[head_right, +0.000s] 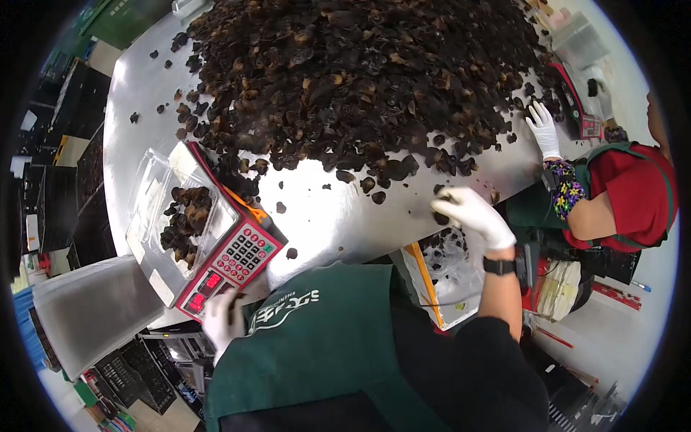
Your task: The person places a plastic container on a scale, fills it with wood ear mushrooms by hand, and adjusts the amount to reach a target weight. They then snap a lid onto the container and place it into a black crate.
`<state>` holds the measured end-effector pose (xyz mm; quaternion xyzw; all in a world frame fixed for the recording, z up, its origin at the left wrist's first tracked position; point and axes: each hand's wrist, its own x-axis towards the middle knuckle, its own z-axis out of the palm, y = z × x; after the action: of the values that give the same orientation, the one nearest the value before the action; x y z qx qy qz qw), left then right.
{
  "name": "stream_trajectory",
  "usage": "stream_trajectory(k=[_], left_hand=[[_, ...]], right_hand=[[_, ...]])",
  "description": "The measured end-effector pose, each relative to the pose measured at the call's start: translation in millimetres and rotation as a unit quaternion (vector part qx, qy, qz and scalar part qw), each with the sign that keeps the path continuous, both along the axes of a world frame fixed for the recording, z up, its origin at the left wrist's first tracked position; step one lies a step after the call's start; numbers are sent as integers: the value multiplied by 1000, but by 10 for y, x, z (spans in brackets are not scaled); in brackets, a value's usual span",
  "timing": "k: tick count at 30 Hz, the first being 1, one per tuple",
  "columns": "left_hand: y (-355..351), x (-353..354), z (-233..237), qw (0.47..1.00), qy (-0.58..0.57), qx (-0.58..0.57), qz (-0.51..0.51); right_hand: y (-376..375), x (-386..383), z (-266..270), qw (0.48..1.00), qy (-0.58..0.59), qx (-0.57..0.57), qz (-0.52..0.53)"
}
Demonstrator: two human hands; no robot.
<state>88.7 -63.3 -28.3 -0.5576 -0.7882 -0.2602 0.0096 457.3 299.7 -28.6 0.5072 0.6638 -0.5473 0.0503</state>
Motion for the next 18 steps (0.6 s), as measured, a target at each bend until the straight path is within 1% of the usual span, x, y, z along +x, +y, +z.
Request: stream_trajectory(k=[2,3,4,5,6,8,10,11,12,14,15,17,18], left_hand=[[142,-180,327,994,81,66,29],[155,-299,412,992,76,79,67],[202,-416,486,987,73,104,96],[355,-521,547,980,80,143,117],[456,-678,566,974,120,155,114],[669,-828,592,979,76,124,143],[754,-947,602,996,27,-16,84],[740,-964,492,992,40,-73,92],[769,-915,492,989,0,-108,98],[776,-850,486,992,30,-89,89],[758,-829,490,992,-15,-75,104],[727,-802,471,992,-30,-35,113],[716,-786,475,992,-39,-21,121]], right_hand=[[-82,458,-1,995,-98,-2,9],[-114,641,-20,979,-179,85,43],[-149,778,-40,948,-258,171,76],[-151,852,-91,902,-331,255,109],[-67,669,-50,881,-383,260,100],[33,295,-73,889,-237,389,45],[103,-441,-61,893,-51,447,22],[164,-806,-105,874,-6,483,58],[240,-1155,-169,850,40,518,93],[423,-1759,-248,835,57,535,115],[553,-2001,-376,827,40,552,103],[737,-2356,-624,815,-3,573,90],[728,-2489,-595,815,-6,574,77]])
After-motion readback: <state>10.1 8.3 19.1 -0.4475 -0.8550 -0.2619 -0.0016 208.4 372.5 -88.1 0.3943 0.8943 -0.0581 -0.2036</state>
